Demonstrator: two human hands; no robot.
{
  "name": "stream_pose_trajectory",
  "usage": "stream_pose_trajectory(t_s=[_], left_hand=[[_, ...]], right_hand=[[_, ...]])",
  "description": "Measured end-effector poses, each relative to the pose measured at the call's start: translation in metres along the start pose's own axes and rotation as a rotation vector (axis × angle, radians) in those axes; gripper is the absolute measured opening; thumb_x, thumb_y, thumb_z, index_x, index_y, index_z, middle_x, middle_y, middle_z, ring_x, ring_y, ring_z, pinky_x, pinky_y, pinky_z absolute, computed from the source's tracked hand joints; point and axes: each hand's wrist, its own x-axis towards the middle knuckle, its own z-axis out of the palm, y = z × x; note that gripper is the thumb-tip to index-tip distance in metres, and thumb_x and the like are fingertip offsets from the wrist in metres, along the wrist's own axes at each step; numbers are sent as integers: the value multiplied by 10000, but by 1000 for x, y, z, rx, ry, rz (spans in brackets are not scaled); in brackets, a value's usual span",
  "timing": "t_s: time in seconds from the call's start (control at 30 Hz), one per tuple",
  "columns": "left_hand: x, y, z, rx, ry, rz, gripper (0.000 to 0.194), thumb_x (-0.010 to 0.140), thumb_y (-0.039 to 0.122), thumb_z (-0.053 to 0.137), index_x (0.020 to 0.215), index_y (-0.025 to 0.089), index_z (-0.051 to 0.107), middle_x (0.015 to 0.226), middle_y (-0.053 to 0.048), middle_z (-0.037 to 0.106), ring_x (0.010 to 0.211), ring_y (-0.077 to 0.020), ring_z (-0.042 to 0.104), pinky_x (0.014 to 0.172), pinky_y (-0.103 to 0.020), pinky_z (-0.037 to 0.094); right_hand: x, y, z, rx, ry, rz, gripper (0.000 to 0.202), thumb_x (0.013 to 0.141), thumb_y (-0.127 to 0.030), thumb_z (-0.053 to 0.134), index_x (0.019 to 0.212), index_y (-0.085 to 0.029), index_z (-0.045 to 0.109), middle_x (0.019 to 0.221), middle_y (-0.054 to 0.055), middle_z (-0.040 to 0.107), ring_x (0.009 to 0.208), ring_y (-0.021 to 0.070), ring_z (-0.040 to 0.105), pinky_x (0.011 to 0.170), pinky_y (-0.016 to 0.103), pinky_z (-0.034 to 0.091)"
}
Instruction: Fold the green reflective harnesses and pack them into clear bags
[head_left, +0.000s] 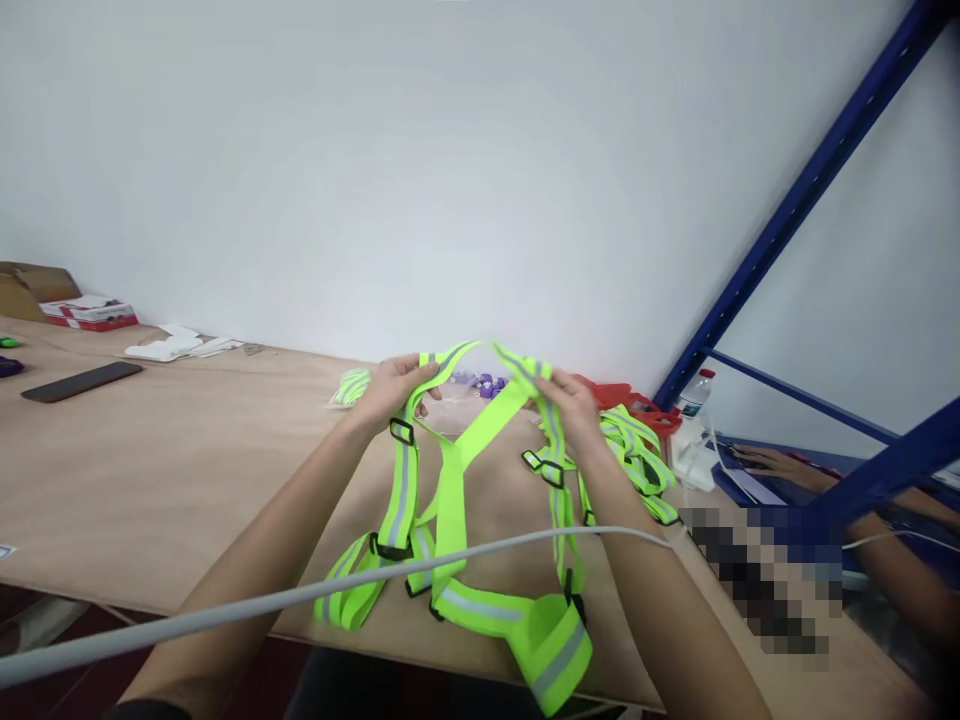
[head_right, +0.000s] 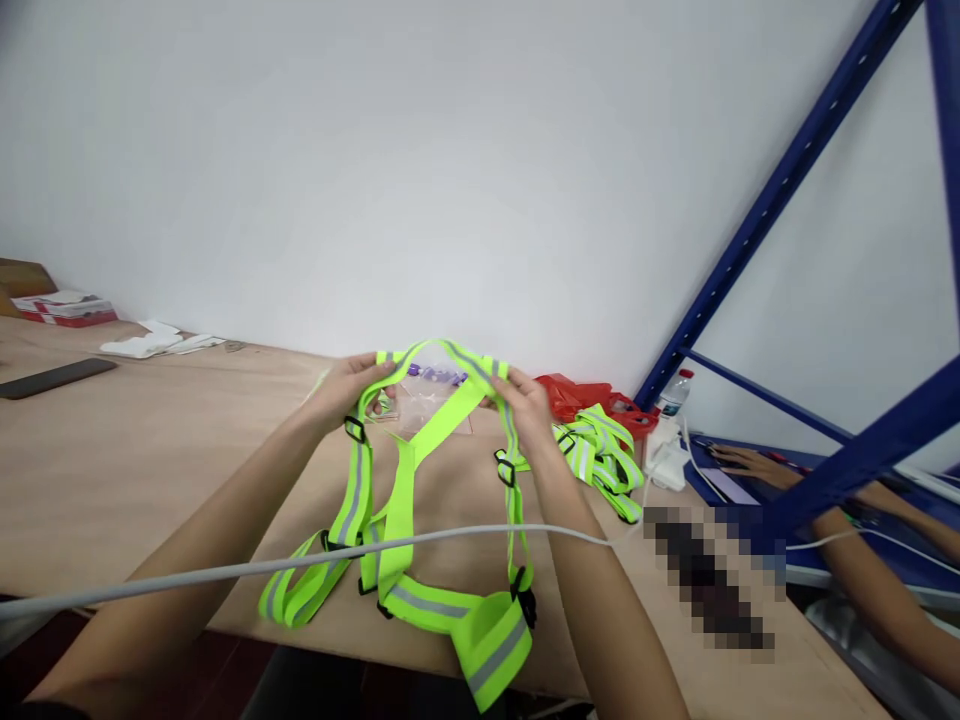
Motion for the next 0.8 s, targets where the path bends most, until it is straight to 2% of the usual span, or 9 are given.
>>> stream_pose_trajectory(t_s=[0.07,0.17,0.27,0.37,0.5,0.6,0.7,0.8], left_hand=[[16,-36,-5,38,-9,-64,411,813,481,753,985,126,636,738,-69,734,447,-126,591,428,-245,488],[27,-75,-9,102,-10,-116,417,819,451,747,1047,128,615,806,-92,742,572,-173,653,508,-276,537],[36,-95,-11,161,-28,-119,486,841,423,716,1215,152,566,847,-72,734,657,-199,682,592,-308,571],[53,-104,-9,237,-37,-91,516,864,408,676,1304,181,531,986,-85,737,808,-228,710,687,-320,574],[77,-111,-12,399,50,-70,451,822,441,699,1153,148,611,1088,-137,721,980,-295,679,796,-351,537],[81,-112,-24,520,124,-38,385,751,425,744,999,148,642,1084,-145,715,1015,-323,645,845,-364,498],[66,-102,-39,588,129,13,270,769,422,711,830,167,647,948,-107,720,921,-286,641,822,-344,475],[32,-86,-47,606,73,39,354,836,493,638,664,184,610,715,-58,676,737,-229,620,715,-311,461]], right_hand=[[12,39,-2,-42,-36,90,399,626,-443,846,910,-176,761,784,36,769,613,190,686,663,376,621],[20,84,-8,-109,-63,196,317,713,-419,827,895,-171,750,782,44,762,662,209,706,681,395,631],[30,113,-14,-183,-69,263,275,900,-391,715,1048,-159,704,977,61,743,832,201,715,764,389,622],[45,131,-17,-279,-87,292,306,985,-361,628,1216,-160,630,1183,80,672,982,204,684,839,404,595],[66,142,-18,-463,-66,252,345,976,-365,636,1261,-173,617,1272,87,636,1065,241,659,889,437,578],[70,141,-24,-609,-31,180,311,977,-362,635,1230,-180,633,1267,82,640,1070,233,654,907,439,568],[56,131,-32,-694,-6,78,211,943,-329,652,1039,-148,704,1103,97,716,1020,237,665,942,441,531],[24,113,-38,-719,-27,-29,235,904,-344,604,904,-156,744,977,107,768,970,262,685,927,410,515]])
